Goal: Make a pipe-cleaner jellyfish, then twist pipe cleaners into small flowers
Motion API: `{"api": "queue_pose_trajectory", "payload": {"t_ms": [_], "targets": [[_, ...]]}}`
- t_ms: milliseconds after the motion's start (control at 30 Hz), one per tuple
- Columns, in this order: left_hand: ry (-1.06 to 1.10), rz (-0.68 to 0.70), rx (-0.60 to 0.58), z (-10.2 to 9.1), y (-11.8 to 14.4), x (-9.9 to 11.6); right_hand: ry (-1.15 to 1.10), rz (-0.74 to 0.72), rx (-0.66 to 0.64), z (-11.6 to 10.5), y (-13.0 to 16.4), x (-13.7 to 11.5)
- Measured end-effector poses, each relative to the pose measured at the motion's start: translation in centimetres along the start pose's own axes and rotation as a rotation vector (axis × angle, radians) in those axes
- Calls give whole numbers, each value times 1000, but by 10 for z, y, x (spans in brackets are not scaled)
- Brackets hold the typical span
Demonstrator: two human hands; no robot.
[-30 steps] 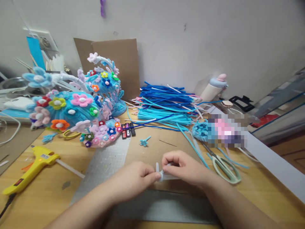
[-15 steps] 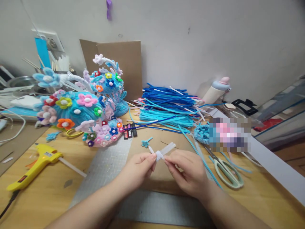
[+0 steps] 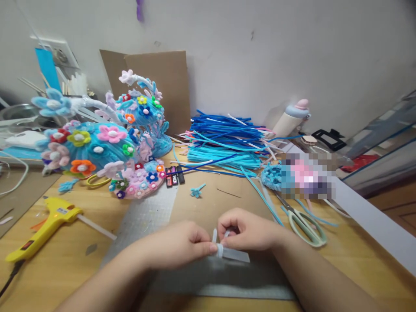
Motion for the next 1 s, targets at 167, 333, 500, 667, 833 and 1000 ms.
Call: {"api": "queue_pose_trajectory", "payload": {"t_ms": [167,333,500,667,833,1000], "targets": [[-318,-26,231,-4,-1,-6,492,-61,204,5,7,-20],[-351,-116,353,-10,-7,-11,983,-110,475,9,11,-35],[-51,-105,457,-15,-16,-12,1005,-249,738,6,19,-46],[552,-74,423,-10,-20,-14,702,-397,852,0,29,-52],[1101,-110,53,9,-17,-7,221,-418,868,-9,29,-43],[1377,68,-396,28,-14,6,-203,-443,713,-7,15,-31]]}}
Point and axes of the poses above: each hand's wrist, its own y-axis away from the middle knuckle, its own z-axis out of the palm, x = y × z, the point moved 6 cm from there along -y, towards the middle knuckle, and after that the axes turned 1 degree about -y, right-handed, at the moved point
